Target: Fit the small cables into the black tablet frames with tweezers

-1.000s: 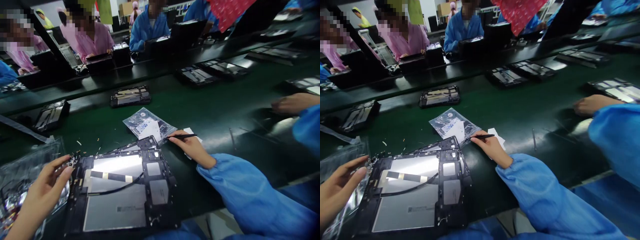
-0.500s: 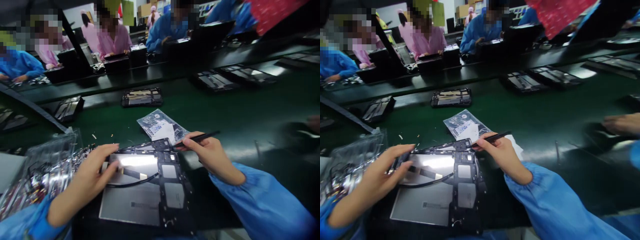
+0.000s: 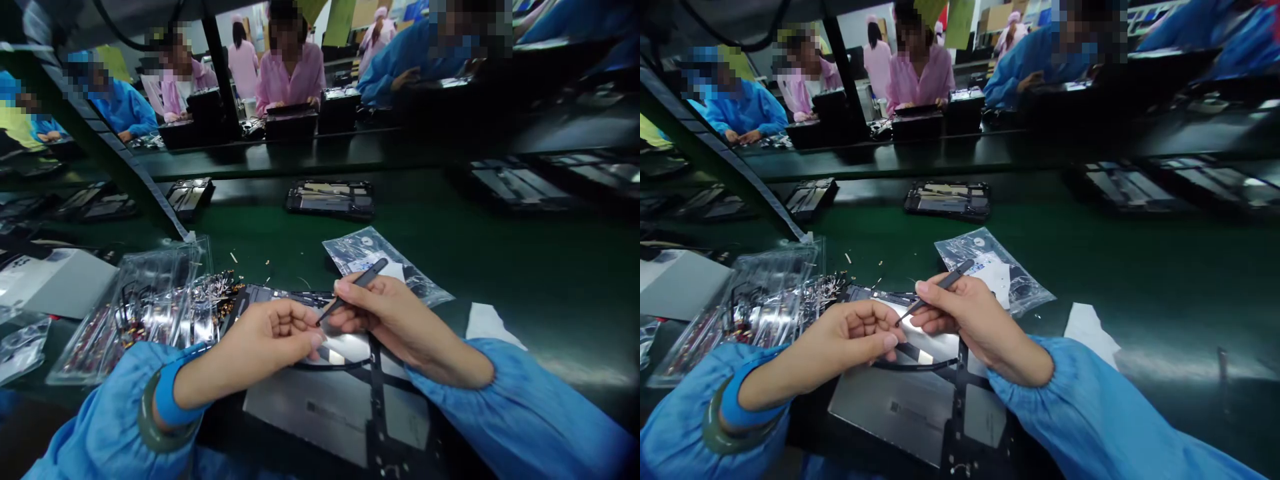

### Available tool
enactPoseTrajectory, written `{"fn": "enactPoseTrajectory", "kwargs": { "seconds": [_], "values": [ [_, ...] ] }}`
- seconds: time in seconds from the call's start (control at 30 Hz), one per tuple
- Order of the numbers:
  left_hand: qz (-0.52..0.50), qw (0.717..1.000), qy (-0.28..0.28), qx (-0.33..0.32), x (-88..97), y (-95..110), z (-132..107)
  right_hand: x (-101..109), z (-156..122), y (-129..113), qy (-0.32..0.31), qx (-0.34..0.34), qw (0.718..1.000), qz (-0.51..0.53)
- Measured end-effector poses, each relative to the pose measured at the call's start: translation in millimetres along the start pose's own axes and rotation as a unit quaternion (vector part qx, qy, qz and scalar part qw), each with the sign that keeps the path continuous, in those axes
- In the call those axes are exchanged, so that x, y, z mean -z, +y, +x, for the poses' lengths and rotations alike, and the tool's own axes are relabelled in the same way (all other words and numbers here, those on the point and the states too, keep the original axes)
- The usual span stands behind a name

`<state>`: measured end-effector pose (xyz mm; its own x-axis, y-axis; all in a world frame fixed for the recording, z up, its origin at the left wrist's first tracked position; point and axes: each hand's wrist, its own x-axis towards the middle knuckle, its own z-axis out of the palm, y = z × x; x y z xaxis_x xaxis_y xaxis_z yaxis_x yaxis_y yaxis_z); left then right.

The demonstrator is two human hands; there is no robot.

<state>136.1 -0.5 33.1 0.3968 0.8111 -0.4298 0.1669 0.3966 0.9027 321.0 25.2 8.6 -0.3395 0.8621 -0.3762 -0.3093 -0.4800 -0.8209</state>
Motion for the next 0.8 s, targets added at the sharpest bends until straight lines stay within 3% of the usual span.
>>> {"fn": "enactPoseTrajectory", "kwargs": {
  "seconds": [0.23,0.3,0.37,0.4,0.43,0.47,0.53,0.57,0.63,0.7,0.8],
  "values": [
    [-0.029,0.999,-0.034,0.010,3.2,-7,2,-1,1,3,-0.003,-0.017,1.000,-0.002],
    [0.019,0.999,-0.035,-0.009,8.4,-8,-2,-1,1,2,0.005,-0.011,1.000,-0.014],
    [0.144,0.986,0.029,-0.076,22.2,-11,-8,2,0,1,0.032,0.017,0.999,-0.037],
    [0.235,0.960,0.096,-0.123,32.7,-15,-11,3,-1,0,0.053,0.042,0.996,-0.052],
    [0.331,0.912,0.175,-0.168,45.2,-20,-13,5,-1,0,0.076,0.072,0.992,-0.069],
    [0.422,0.845,0.260,-0.199,59.1,-28,-16,7,-1,1,0.097,0.101,0.986,-0.090],
    [0.542,0.719,0.390,-0.193,88.1,-48,-19,11,-1,5,0.121,0.141,0.972,-0.142],
    [0.573,0.682,0.428,-0.153,101.5,-59,-21,13,-1,7,0.126,0.150,0.966,-0.169],
    [0.589,0.657,0.468,-0.043,124.3,-83,-24,15,0,13,0.134,0.160,0.955,-0.213],
    [0.577,0.666,0.472,0.036,141.6,-103,-29,16,0,17,0.147,0.174,0.944,-0.238],
    [0.567,0.686,0.452,0.060,162.5,-122,-38,16,1,20,0.161,0.191,0.933,-0.261]
  ]
}}
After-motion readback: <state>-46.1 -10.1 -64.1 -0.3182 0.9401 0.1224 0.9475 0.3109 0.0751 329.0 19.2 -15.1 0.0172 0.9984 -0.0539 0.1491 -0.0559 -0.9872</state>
